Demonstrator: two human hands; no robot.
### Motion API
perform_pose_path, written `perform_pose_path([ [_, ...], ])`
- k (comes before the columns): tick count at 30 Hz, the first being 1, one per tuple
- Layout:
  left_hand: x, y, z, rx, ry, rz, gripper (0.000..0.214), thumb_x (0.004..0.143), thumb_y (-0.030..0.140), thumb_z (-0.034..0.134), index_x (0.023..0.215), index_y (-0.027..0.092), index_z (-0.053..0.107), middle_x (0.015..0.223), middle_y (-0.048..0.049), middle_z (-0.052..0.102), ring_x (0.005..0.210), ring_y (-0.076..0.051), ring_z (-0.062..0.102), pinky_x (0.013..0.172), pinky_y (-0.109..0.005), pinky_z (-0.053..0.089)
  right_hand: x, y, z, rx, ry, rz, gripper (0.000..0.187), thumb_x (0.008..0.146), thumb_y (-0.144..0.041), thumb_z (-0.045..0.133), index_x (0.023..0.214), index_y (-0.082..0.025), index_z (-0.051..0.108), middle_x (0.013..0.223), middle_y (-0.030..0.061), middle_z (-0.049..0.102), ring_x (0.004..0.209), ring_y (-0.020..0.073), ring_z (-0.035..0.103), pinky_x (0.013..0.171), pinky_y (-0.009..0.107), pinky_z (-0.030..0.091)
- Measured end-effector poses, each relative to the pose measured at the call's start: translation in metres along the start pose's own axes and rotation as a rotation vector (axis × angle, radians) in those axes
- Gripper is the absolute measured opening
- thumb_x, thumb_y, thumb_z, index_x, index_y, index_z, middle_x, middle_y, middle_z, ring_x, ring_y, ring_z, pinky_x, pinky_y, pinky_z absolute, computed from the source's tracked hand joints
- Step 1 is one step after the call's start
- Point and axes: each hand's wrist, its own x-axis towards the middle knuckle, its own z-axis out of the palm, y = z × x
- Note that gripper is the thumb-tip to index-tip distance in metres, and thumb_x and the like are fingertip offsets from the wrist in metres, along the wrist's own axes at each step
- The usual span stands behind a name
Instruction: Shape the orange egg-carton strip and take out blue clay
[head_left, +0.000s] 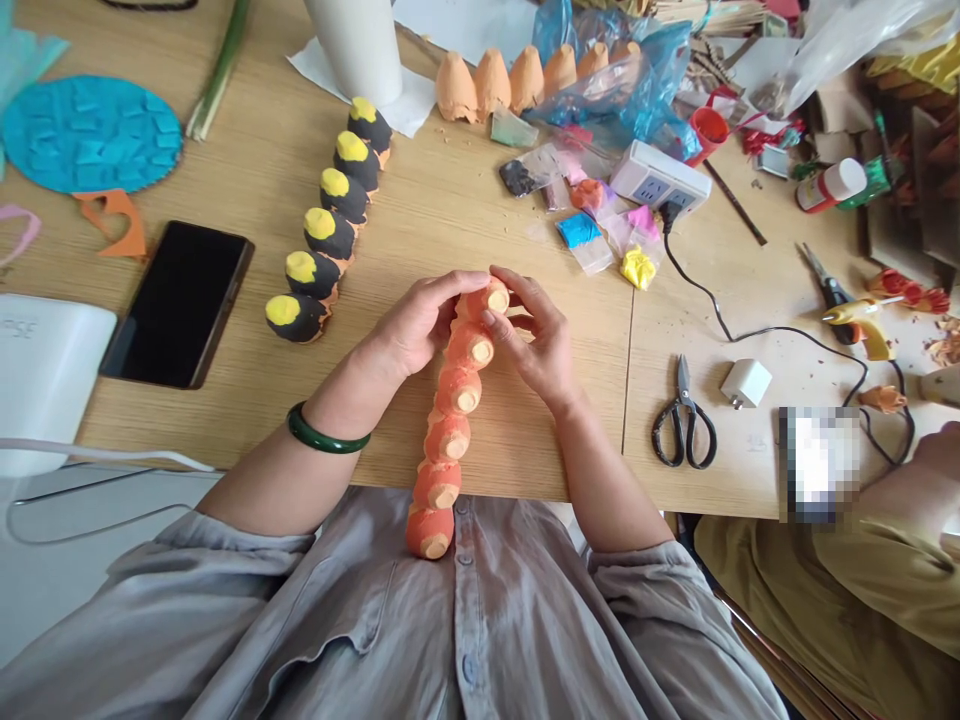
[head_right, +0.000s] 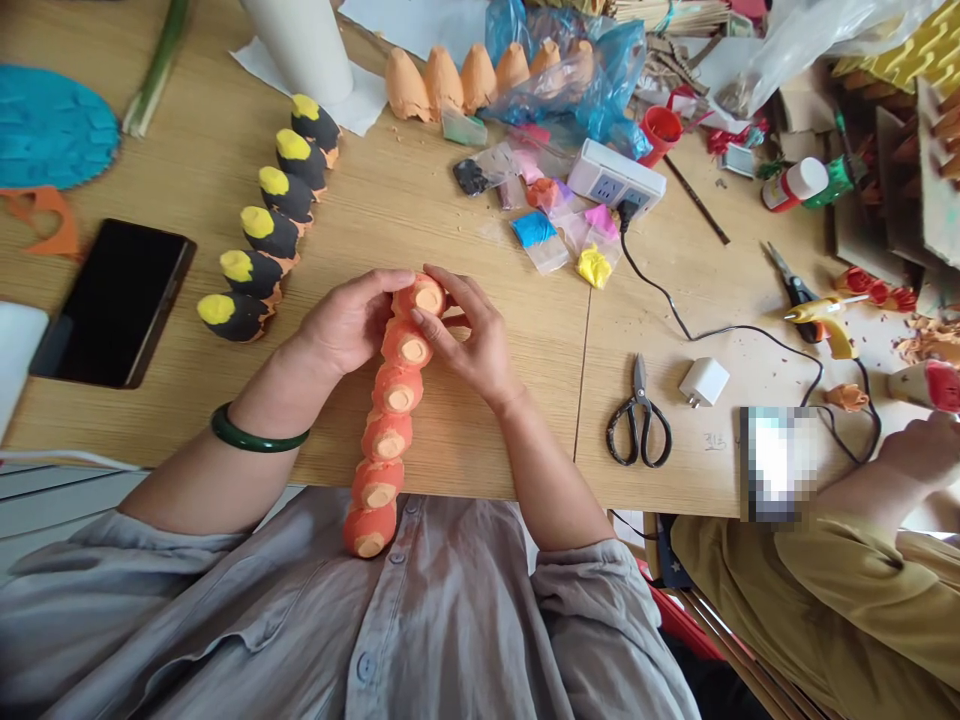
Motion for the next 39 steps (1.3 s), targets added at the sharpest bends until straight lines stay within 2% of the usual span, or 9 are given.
perform_pose_path([
  [4, 0.005, 0.002, -0.004, -0.106, -0.141, -0.152, 0.026, 0.073, 0.046, 0.088, 0.078, 0.022, 0.078, 0.085, -0.0086, 0.079, 0.079, -0.026, 0.076, 0.067, -0.036, 0.062, -0.001, 0.006, 0.003, -0.045, -0.019, -0.055, 0.061, 0.104, -0.074, 0.071, 0.147, -0.031, 0.076, 0.144, 0.0090, 0.079, 0.120, 0.0262, 0.079, 0.090, 0.038, 0.076],
  [10, 0.011, 0.002, -0.008, -0.129, -0.089, -0.225, 0.016, 0.067, 0.035, 0.079, 0.074, 0.022, 0.072, 0.077, -0.0105, 0.073, 0.084, -0.035, 0.078, 0.071, -0.046, 0.064, -0.003, 0.014, 0.007, -0.074, -0.044, -0.159, 0.057, 0.106, -0.066, 0.073, 0.149, -0.028, 0.074, 0.145, 0.0110, 0.077, 0.133, 0.0282, 0.076, 0.097, 0.040, 0.076],
  [14, 0.006, 0.002, -0.004, -0.102, -0.086, -0.170, 0.028, 0.074, 0.047, 0.083, 0.077, 0.022, 0.071, 0.075, -0.0094, 0.070, 0.086, -0.037, 0.080, 0.077, -0.049, 0.065, -0.003, 0.013, 0.008, -0.077, -0.010, -0.142, 0.058, 0.106, -0.068, 0.072, 0.150, -0.031, 0.075, 0.147, 0.0108, 0.076, 0.133, 0.0284, 0.076, 0.095, 0.041, 0.076],
  [19, 0.007, -0.004, -0.001, -0.099, -0.036, -0.066, 0.050, 0.077, 0.066, 0.095, 0.077, 0.022, 0.070, 0.081, -0.0072, 0.073, 0.082, -0.027, 0.076, 0.070, -0.036, 0.060, -0.002, 0.016, 0.008, -0.006, 0.069, -0.079, 0.061, 0.101, -0.072, 0.077, 0.146, -0.030, 0.077, 0.140, 0.0099, 0.080, 0.120, 0.0257, 0.079, 0.086, 0.036, 0.075],
  [23, 0.013, -0.006, -0.006, -0.162, 0.211, 0.030, 0.034, 0.078, 0.046, 0.098, 0.082, 0.019, 0.078, 0.084, -0.0027, 0.074, 0.068, -0.012, 0.062, 0.060, -0.025, 0.050, 0.002, 0.024, 0.006, 0.024, 0.152, 0.001, 0.072, 0.100, -0.079, 0.074, 0.153, -0.030, 0.072, 0.144, 0.0114, 0.081, 0.116, 0.0258, 0.081, 0.083, 0.036, 0.074],
  [26, 0.013, 0.000, -0.007, -0.248, 0.341, 0.112, 0.009, 0.080, 0.024, 0.087, 0.083, 0.019, 0.081, 0.085, -0.0013, 0.073, 0.069, -0.009, 0.059, 0.061, -0.019, 0.049, 0.006, 0.034, 0.000, -0.020, 0.215, 0.005, 0.073, 0.099, -0.080, 0.074, 0.149, -0.027, 0.074, 0.141, 0.0124, 0.083, 0.118, 0.0278, 0.080, 0.094, 0.043, 0.073],
  [32, 0.007, 0.009, -0.001, -0.361, 0.290, 0.133, 0.028, 0.076, 0.001, 0.064, 0.086, 0.020, 0.083, 0.098, -0.0045, 0.079, 0.103, -0.012, 0.075, 0.101, -0.019, 0.061, 0.014, 0.053, -0.009, -0.306, 0.215, -0.068, 0.058, 0.101, -0.077, 0.072, 0.127, -0.027, 0.085, 0.129, 0.0147, 0.088, 0.126, 0.0352, 0.073, 0.117, 0.061, 0.062],
  [35, 0.008, 0.003, 0.000, -0.280, 0.289, 0.142, 0.022, 0.077, 0.004, 0.069, 0.087, 0.017, 0.083, 0.096, -0.0039, 0.078, 0.092, -0.010, 0.072, 0.090, -0.018, 0.061, 0.015, 0.055, -0.007, -0.273, 0.194, -0.091, 0.060, 0.100, -0.076, 0.072, 0.132, -0.026, 0.083, 0.131, 0.0152, 0.088, 0.125, 0.0347, 0.074, 0.116, 0.060, 0.063],
  [39, 0.009, -0.004, 0.000, -0.148, 0.260, 0.170, 0.006, 0.081, 0.021, 0.084, 0.083, 0.015, 0.083, 0.088, -0.0036, 0.076, 0.076, -0.009, 0.064, 0.067, -0.016, 0.053, 0.013, 0.049, 0.002, -0.052, 0.179, -0.094, 0.076, 0.098, -0.075, 0.075, 0.158, -0.029, 0.066, 0.142, 0.0117, 0.084, 0.125, 0.0281, 0.079, 0.104, 0.047, 0.071],
])
